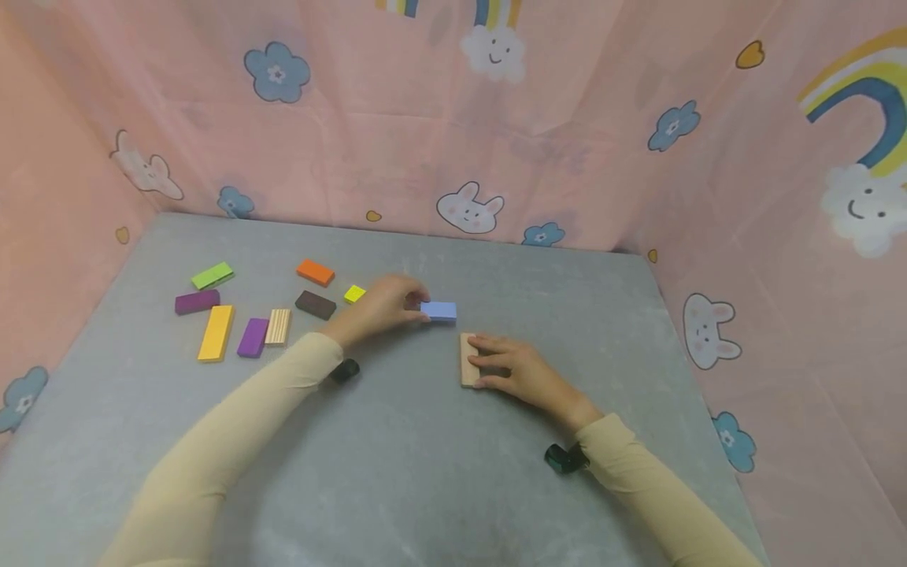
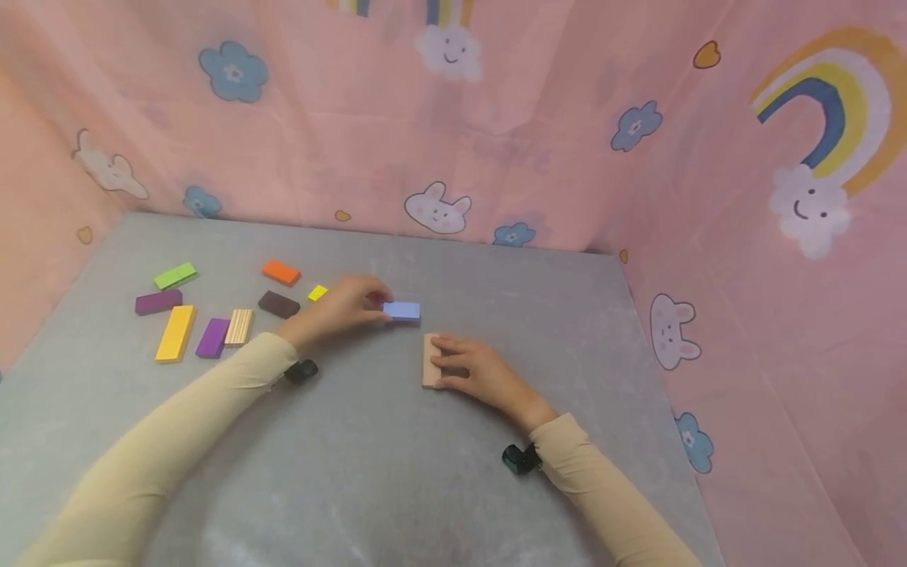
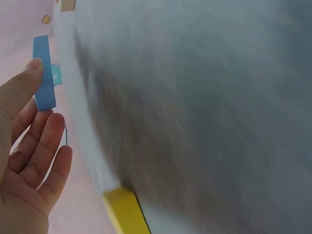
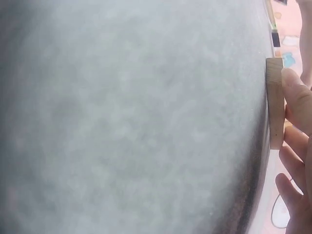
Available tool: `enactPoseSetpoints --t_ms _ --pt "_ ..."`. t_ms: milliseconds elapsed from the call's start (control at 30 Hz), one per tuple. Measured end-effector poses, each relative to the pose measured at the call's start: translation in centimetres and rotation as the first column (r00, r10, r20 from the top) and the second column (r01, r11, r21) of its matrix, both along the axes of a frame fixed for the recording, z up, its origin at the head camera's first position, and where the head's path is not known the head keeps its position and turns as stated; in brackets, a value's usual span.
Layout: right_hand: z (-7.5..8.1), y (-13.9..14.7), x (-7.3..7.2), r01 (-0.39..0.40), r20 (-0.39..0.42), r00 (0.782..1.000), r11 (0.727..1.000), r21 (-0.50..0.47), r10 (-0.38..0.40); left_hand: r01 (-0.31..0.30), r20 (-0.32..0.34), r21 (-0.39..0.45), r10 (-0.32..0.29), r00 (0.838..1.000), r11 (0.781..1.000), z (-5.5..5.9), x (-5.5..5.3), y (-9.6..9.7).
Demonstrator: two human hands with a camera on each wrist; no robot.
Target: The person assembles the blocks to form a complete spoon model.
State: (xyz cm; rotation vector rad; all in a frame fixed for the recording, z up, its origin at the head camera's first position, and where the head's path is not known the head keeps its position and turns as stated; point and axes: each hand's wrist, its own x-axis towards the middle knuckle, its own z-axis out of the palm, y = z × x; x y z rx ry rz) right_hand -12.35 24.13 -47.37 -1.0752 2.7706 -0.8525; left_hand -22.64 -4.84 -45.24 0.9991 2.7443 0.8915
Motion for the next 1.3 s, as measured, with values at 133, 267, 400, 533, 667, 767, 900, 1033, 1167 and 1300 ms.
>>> enactPoseSetpoints --t_ms 133,267,400,533,667,767,900,1033,1167,1300 --pt "0.0 -0.1 0.1 -0.017 -0.037 0.999 1.0 0.018 0.017 0.029 -0.021 -0.017 -0.029 0.999 0.999 -0.7 -0.4 1.6" --pt "-0.1 -0.1 0.1 -0.03 -0.077 0.997 0.999 0.016 0.031 0.047 -0.021 -0.046 -0.048 0.999 0.998 -1.0 -0.4 2.9" --pt "-0.2 0.0 0.1 -0.032 -0.098 0.995 0.999 0.009 0.033 0.06 -0.002 -0.064 -0.06 0.998 0.996 -1.0 0.0 3.9" --pt "-0.3 0.1 0.0 -0.029 -0.107 0.994 1.0 0.01 0.03 0.078 0.015 -0.058 -0.077 0.997 0.995 -1.2 0.2 4.4" --pt "-0.4 0.0 0.0 -0.027 -0.105 0.994 1.0 0.008 0.028 0.09 0.018 -0.047 -0.089 0.996 0.995 -1.5 0.2 4.8" --pt "-0.4 0.0 -0.1 -0.025 -0.097 0.995 1.0 0.003 0.025 0.091 0.012 -0.048 -0.091 0.996 0.995 -1.7 0.2 4.9" --pt "-0.3 0.0 -0.1 -0.025 -0.089 0.996 1.0 -0.004 0.024 0.095 0.012 -0.051 -0.094 0.995 0.994 -1.5 0.3 5.1" --pt "-0.3 0.0 -0.1 -0.022 -0.084 0.996 1.0 -0.009 0.021 0.096 0.016 -0.049 -0.095 0.995 0.994 -1.3 0.4 5.1" --pt "-0.2 0.0 -0.1 -0.019 -0.088 0.996 1.0 -0.008 0.018 0.098 0.017 -0.061 -0.097 0.995 0.993 -1.3 0.5 5.1" --pt "-0.1 -0.1 -0.1 -0.017 -0.09 0.996 1.0 -0.009 0.016 0.107 0.026 -0.079 -0.105 0.994 0.991 -1.3 0.5 5.1"
